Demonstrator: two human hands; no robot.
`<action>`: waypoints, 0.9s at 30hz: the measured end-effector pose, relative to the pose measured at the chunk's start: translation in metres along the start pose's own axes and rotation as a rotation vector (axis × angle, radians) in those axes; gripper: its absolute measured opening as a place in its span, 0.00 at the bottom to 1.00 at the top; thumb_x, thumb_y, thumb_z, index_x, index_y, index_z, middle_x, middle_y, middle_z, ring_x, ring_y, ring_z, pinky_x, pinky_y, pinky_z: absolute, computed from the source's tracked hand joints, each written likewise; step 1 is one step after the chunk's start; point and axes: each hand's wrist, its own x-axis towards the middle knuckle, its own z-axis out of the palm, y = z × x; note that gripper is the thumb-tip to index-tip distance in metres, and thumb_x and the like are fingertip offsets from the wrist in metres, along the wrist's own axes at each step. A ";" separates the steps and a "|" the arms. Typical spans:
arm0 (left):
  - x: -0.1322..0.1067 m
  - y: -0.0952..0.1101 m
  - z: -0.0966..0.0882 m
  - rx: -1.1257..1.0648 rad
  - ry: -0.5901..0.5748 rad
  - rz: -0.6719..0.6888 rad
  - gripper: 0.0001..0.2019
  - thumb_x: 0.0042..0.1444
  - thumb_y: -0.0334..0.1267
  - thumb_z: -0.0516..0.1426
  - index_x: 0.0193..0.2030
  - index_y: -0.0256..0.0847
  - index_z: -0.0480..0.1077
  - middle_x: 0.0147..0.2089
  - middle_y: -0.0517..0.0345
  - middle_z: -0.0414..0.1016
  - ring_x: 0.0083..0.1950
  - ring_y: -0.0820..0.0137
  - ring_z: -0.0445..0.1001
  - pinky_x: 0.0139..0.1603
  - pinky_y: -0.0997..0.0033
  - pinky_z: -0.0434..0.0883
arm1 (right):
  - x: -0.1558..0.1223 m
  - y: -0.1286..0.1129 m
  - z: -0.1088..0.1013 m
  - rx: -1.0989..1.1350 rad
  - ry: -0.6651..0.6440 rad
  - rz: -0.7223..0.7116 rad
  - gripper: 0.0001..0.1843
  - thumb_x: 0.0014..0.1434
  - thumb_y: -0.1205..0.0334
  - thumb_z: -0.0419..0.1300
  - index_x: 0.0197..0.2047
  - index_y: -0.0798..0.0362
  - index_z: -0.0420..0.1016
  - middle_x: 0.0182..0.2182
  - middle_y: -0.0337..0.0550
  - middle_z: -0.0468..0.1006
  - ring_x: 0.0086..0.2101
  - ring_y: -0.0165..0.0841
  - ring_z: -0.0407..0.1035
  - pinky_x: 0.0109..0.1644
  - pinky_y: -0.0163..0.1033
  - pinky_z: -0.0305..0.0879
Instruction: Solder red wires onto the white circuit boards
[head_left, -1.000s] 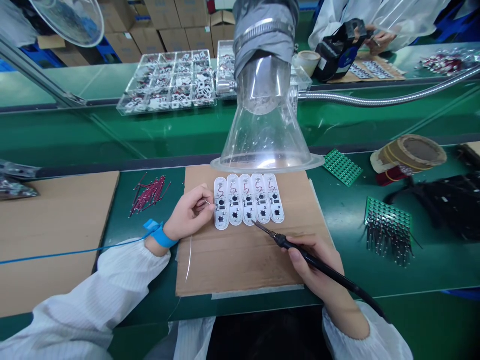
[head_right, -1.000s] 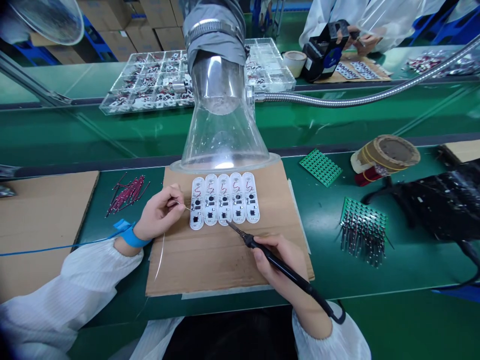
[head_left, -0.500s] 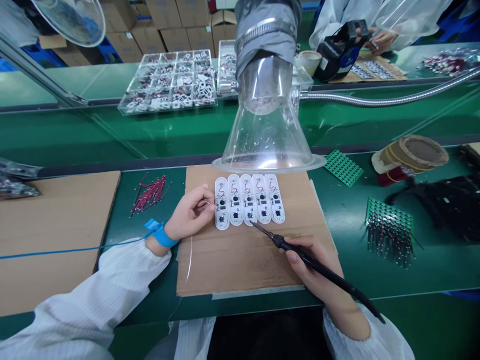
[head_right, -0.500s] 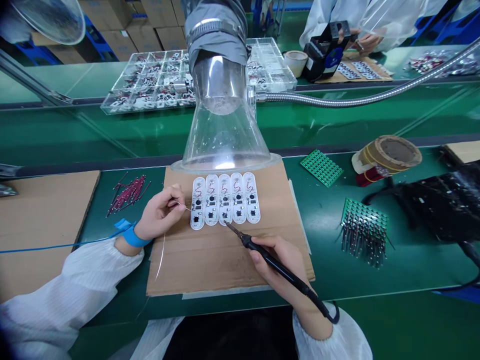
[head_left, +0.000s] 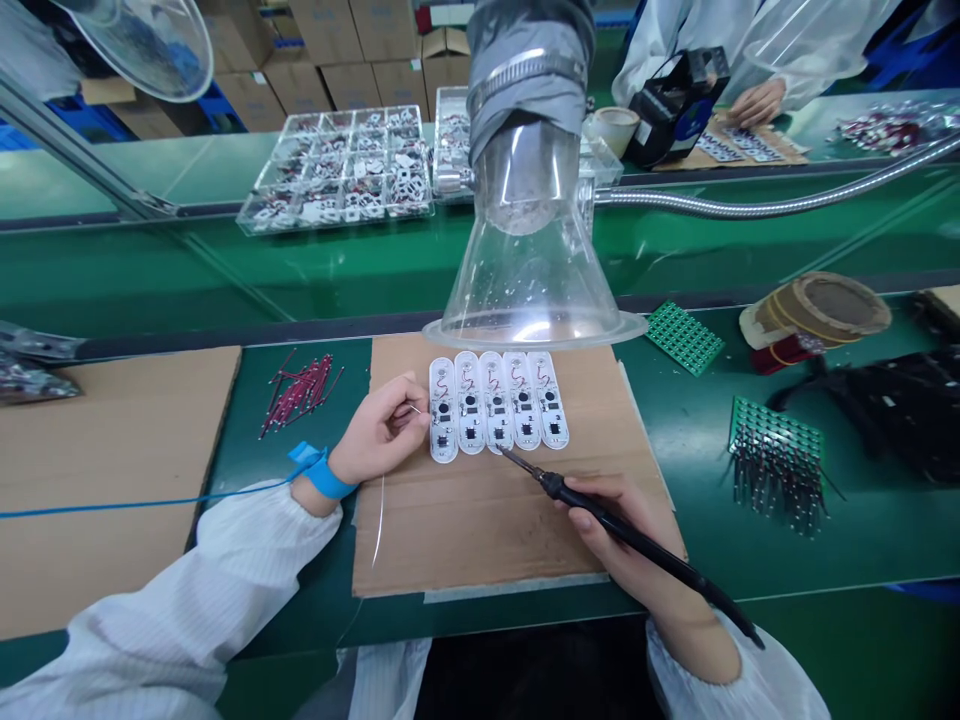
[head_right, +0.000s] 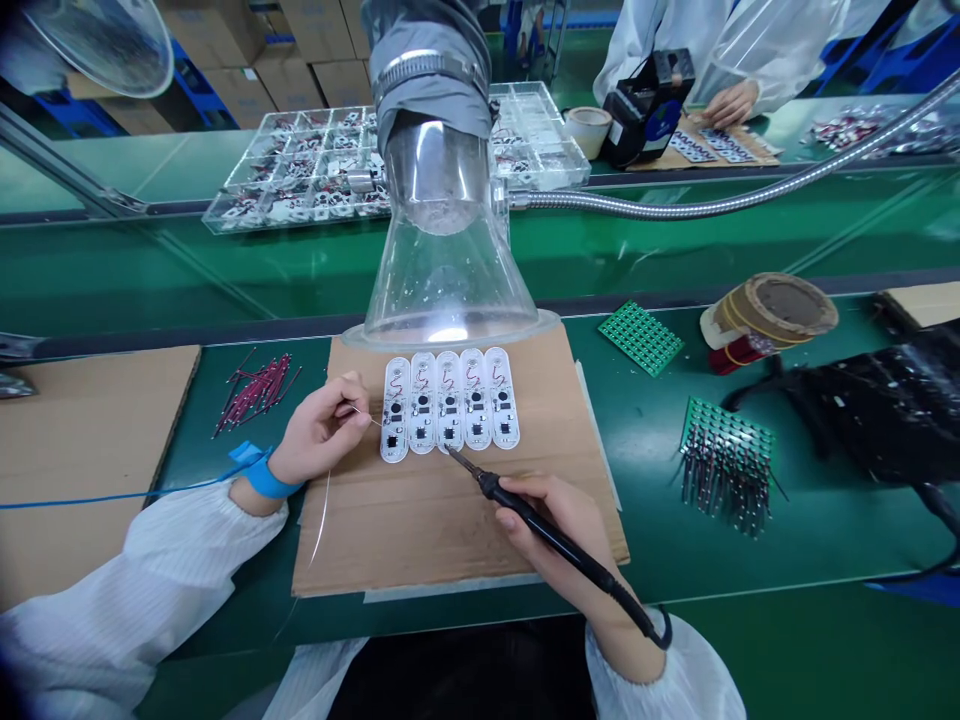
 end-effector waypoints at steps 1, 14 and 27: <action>0.000 0.000 0.000 0.006 0.009 0.009 0.05 0.69 0.31 0.57 0.40 0.42 0.66 0.32 0.64 0.60 0.29 0.73 0.58 0.31 0.72 0.59 | -0.002 0.001 0.000 0.014 0.027 -0.007 0.09 0.73 0.50 0.67 0.51 0.42 0.80 0.38 0.39 0.89 0.36 0.38 0.87 0.39 0.38 0.83; 0.002 0.004 0.006 0.081 -0.050 0.094 0.05 0.70 0.28 0.58 0.42 0.42 0.67 0.32 0.64 0.60 0.31 0.73 0.61 0.33 0.73 0.60 | -0.008 0.010 0.002 -0.012 0.133 0.015 0.04 0.73 0.56 0.65 0.48 0.45 0.80 0.37 0.41 0.87 0.33 0.37 0.85 0.36 0.37 0.82; 0.001 0.003 0.006 0.093 -0.057 0.063 0.05 0.71 0.32 0.57 0.41 0.42 0.68 0.32 0.64 0.61 0.31 0.72 0.61 0.33 0.72 0.60 | -0.004 0.006 0.001 -0.030 0.130 -0.006 0.04 0.73 0.55 0.65 0.49 0.43 0.79 0.38 0.38 0.88 0.34 0.35 0.86 0.36 0.34 0.81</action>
